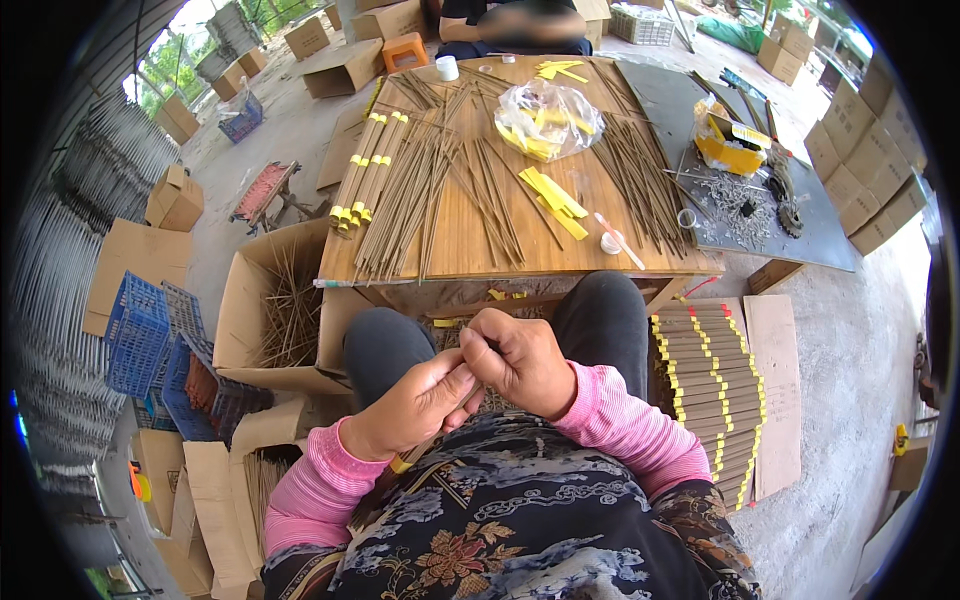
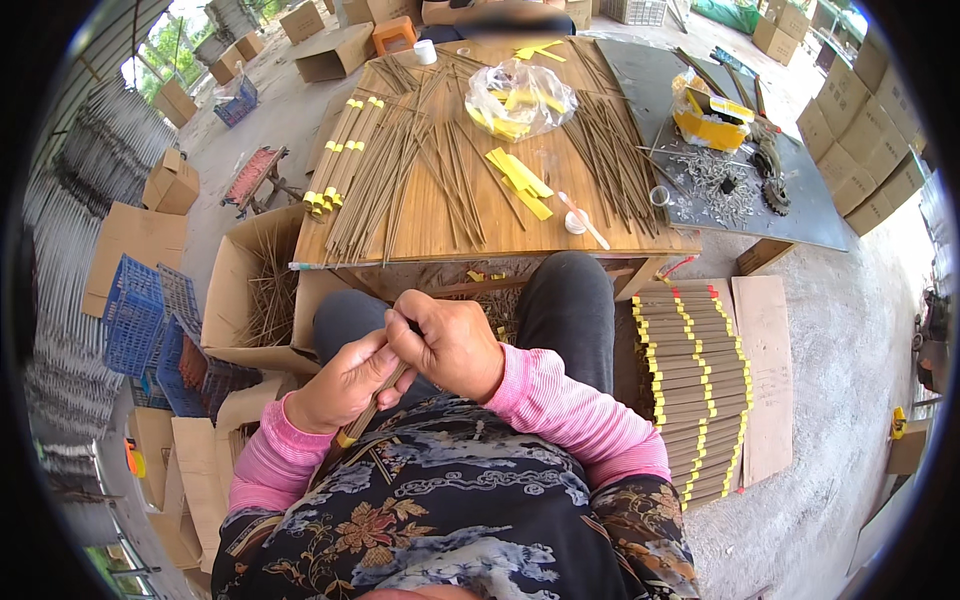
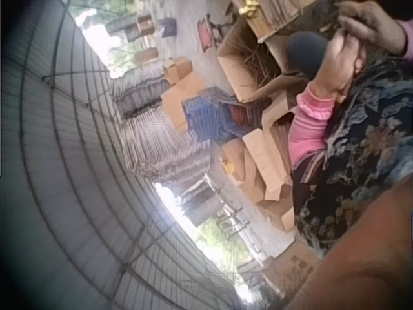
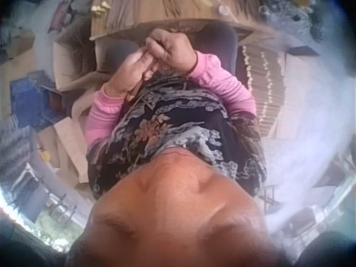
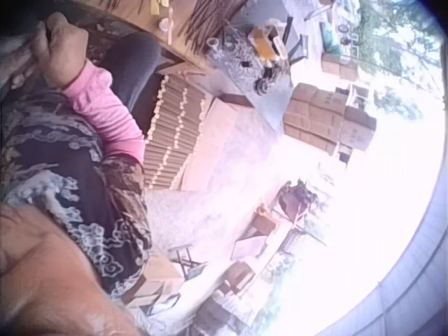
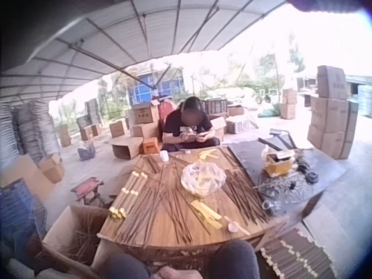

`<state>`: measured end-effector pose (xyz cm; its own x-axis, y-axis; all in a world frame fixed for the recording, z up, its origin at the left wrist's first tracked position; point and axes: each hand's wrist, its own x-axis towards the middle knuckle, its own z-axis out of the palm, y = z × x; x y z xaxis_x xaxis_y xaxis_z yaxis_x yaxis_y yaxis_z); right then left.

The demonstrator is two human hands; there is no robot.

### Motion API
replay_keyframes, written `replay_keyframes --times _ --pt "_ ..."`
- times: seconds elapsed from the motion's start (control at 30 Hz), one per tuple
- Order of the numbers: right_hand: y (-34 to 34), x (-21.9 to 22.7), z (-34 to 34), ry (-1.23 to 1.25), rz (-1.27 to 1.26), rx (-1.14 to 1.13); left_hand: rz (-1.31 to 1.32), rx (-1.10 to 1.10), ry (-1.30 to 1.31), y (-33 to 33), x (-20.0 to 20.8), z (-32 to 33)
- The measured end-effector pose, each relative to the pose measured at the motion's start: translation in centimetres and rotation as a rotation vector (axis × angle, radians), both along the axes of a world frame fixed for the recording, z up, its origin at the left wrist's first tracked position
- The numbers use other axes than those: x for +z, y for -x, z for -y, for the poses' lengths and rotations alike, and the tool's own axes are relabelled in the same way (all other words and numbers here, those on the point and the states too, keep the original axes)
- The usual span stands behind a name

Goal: The person gathers thin wooden sticks, aligns them into bundles, and secures each bundle with yellow tape. The person then places the finished bundles onto a nearby cardboard sheet.

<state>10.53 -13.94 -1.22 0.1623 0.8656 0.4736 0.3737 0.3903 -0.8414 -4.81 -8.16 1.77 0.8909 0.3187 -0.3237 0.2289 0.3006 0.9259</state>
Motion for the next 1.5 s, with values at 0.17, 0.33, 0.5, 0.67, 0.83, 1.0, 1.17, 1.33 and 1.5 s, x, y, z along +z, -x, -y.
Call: replay_keyframes --times 0.17,0.33,0.5,0.67,0.83,1.0,1.17,1.33,1.5 --pt "-0.8 -0.9 -2.0 0.132 0.019 0.098 -0.013 0.085 0.089 0.4 -1.6 -1.2" --pt "-5.8 -2.0 -7.6 0.295 0.079 -0.161 0.002 0.215 0.098 1.2 -2.4 -3.7" --pt "-17.0 -7.9 -15.8 0.509 0.368 -0.497 -0.011 0.242 0.117 1.4 -4.2 -6.5" --pt "-20.6 -12.0 -21.7 0.712 0.637 -0.657 -0.027 0.302 0.190 1.8 -6.1 -9.0" --pt "-20.8 -12.5 -24.0 0.821 0.676 -0.698 -0.029 0.324 0.239 1.6 -7.4 -10.7" --pt "-21.1 -13.1 -23.6 0.668 0.665 -0.737 -0.036 0.310 0.245 1.1 -7.5 -11.0" --pt "-19.6 -11.9 -23.3 0.256 0.295 -0.496 0.001 0.310 0.164 1.7 -6.9 -10.5" --pt "-7.2 0.1 -14.1 0.543 -0.255 0.032 0.036 0.348 0.047 2.1 -5.5 -8.7" --pt "-1.2 1.0 -7.2 0.757 -0.449 0.388 0.053 0.348 -0.071 2.8 -4.2 -6.9"
